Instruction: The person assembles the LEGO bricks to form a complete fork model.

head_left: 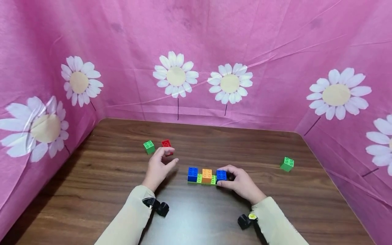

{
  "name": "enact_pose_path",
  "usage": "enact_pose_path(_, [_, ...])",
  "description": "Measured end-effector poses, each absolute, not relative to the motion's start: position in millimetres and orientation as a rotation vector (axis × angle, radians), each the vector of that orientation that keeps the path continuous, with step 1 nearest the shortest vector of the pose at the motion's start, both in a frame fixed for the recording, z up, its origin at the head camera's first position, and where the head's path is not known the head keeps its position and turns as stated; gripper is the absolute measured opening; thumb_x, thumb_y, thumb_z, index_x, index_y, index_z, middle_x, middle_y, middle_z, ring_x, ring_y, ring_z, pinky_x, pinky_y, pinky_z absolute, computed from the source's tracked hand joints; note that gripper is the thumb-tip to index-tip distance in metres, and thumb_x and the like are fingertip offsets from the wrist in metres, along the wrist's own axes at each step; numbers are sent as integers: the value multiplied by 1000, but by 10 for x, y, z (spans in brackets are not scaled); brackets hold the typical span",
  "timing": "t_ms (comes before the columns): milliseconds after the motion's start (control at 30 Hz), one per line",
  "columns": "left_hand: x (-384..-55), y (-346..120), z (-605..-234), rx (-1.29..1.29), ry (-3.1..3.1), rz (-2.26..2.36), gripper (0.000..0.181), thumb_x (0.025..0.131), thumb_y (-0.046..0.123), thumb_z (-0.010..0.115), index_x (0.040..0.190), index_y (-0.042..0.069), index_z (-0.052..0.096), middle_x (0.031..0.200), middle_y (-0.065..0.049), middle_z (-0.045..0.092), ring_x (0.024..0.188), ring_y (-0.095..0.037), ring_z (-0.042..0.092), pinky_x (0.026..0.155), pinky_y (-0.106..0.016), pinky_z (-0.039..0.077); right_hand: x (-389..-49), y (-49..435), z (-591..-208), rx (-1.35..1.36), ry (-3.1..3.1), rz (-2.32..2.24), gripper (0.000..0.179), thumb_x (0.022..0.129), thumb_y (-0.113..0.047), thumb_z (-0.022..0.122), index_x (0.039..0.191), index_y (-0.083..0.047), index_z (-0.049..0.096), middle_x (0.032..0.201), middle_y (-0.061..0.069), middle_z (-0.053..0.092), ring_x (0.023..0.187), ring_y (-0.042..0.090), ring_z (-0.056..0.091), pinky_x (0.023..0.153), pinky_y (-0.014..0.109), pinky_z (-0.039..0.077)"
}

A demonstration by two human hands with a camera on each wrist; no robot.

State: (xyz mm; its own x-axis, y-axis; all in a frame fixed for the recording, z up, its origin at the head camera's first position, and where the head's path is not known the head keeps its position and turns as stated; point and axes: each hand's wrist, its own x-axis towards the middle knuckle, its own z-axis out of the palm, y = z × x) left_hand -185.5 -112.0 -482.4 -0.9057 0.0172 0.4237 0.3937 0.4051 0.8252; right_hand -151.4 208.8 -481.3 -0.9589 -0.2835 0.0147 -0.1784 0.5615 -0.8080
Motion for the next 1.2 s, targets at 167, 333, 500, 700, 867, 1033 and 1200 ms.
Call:
enact_pose_path(167, [-1907, -1173, -4892, -150, -2309, -1448, 46, 82, 9, 83, 122, 5, 62, 119, -17, 59, 107, -36, 57, 93, -49, 46, -1508, 2098, -4834, -434, 2647, -1380, 36, 82, -31, 84, 114, -20, 71, 104, -1, 69, 90, 21, 58, 75, 32, 51])
enact_pose_path(333, [-1991, -1212, -4946, -28, -2350, -1407, 61, 79, 9, 83, 132, 3, 52, 127, -22, 52, 114, -37, 50, 97, -49, 39, -1504, 2107, -4822, -434, 2659, -1390, 36, 81, -30, 85, 114, -20, 72, 103, -1, 69, 89, 20, 59, 75, 32, 51])
enact_pose_path(500, [-2076, -1256, -4962, 67, -2382, -1397, 62, 80, 11, 82, 133, 4, 49, 130, -20, 48, 117, -36, 46, 102, -49, 36, -1509, 2107, -4829, -420, 2662, -1377, 36, 82, -31, 85, 114, -20, 71, 104, 0, 69, 90, 20, 59, 76, 33, 51])
enact_pose_path(700, [-2140, -1284, -4954, 119, -2473, -1389, 62, 82, 15, 81, 135, 3, 49, 128, -20, 48, 119, -35, 44, 104, -50, 35, -1498, 2087, -4830, -428, 2651, -1391, 36, 81, -29, 85, 114, -21, 71, 104, -1, 69, 89, 20, 59, 76, 32, 51])
enact_pose_path(867, [-2194, -1251, -4927, 120, -2514, -1354, 61, 82, 18, 81, 133, 2, 50, 126, -20, 51, 120, -36, 43, 106, -50, 33, -1512, 2092, -4825, -426, 2656, -1393, 36, 81, -29, 85, 113, -22, 71, 103, -2, 69, 89, 21, 59, 75, 33, 51])
enact_pose_path(1033, [-2238, -1230, -4894, 158, -2581, -1305, 64, 83, 24, 82, 135, 3, 51, 132, -20, 50, 127, -37, 41, 109, -53, 28, -1518, 2094, -4829, -427, 2662, -1383, 36, 81, -30, 85, 113, -22, 72, 103, -3, 68, 89, 20, 58, 75, 32, 50])
enact_pose_path(1200, [-2264, -1214, -4880, 200, -2665, -1258, 73, 83, 33, 81, 141, 5, 47, 137, -19, 47, 131, -38, 39, 110, -56, 25, -1511, 2092, -4813, -421, 2671, -1379, 36, 81, -30, 85, 113, -23, 71, 103, -3, 68, 89, 20, 58, 76, 33, 50])
